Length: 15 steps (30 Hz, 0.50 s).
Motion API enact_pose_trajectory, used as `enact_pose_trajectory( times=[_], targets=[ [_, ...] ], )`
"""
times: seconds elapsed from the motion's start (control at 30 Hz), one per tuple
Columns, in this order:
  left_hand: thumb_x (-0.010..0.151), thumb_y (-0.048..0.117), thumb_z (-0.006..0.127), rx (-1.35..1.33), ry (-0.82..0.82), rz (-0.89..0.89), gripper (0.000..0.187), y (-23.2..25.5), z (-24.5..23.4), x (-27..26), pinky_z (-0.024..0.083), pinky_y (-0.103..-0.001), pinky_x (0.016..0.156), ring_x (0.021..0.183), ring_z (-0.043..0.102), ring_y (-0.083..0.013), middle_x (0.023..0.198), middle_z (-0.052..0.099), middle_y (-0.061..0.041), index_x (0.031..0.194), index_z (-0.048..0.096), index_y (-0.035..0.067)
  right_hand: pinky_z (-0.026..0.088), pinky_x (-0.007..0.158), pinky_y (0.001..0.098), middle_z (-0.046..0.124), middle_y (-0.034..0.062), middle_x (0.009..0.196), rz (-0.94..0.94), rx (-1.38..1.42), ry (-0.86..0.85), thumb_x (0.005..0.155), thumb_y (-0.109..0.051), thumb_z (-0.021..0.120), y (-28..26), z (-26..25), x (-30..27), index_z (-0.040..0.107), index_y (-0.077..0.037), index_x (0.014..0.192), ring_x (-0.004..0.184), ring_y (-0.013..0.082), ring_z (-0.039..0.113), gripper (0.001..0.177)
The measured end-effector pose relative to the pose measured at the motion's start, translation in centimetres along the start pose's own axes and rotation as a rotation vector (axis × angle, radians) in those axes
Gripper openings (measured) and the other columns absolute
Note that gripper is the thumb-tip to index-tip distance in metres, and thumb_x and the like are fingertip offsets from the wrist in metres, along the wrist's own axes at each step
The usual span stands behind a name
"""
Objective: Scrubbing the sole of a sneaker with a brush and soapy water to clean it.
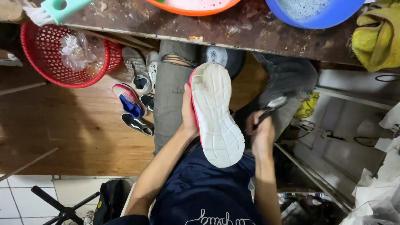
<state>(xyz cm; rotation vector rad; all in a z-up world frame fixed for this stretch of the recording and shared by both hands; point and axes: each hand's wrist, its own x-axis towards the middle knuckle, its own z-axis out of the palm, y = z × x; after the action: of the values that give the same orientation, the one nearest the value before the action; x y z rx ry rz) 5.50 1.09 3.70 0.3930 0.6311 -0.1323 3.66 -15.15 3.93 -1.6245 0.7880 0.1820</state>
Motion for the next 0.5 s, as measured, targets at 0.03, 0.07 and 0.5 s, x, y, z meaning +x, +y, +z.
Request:
enact_pose_trajectory(
  times=[0.03,0.07,0.5],
  targets=[
    [0.092,0.062,0.041,-0.077,-0.001,0.009,0.071,-0.5,-0.6,0.4,0.03,-0.047,0.112,0.129,0.042,-0.0281,0.143,0.04,-0.017,0.137,0.045,0.008,0.046,0.049,0.0253,0.058,0.0125,0.063,0.136,0.082,0.047,0.093,-0.043,0.054,1.1,0.4,-0.7,0.054,-0.01,0.064,0.057,0.0206,0.059,0.044],
    [0.092,0.062,0.041,-0.077,-0.002,0.008,0.071,-0.4,-0.4,0.5,0.03,-0.047,0.112,0.129,0.042,-0.0281,0.143,0.04,-0.017,0.137,0.045,0.008,0.046,0.049,0.0253,0.058,0.0125,0.063,0.135,0.082,0.048,0.093,-0.043,0.054,0.9,0.6,-1.2,0.054,-0.01,0.064,0.057,0.0206,0.059,0.044],
    [0.099,0.036,0.041,0.098,-0.36,0.256,0.045,-2.1,-3.0,0.7,0.044,-0.048,0.1,0.112,0.058,-0.0264,0.117,0.061,-0.017,0.123,0.055,0.0,0.053,0.092,0.036,0.071,0.0105,0.097,0.374,0.944,-0.089,0.091,-0.033,0.06,-3.7,-2.2,-2.4,0.067,-0.008,0.087,0.092,0.0212,0.069,0.026]
  ],
)
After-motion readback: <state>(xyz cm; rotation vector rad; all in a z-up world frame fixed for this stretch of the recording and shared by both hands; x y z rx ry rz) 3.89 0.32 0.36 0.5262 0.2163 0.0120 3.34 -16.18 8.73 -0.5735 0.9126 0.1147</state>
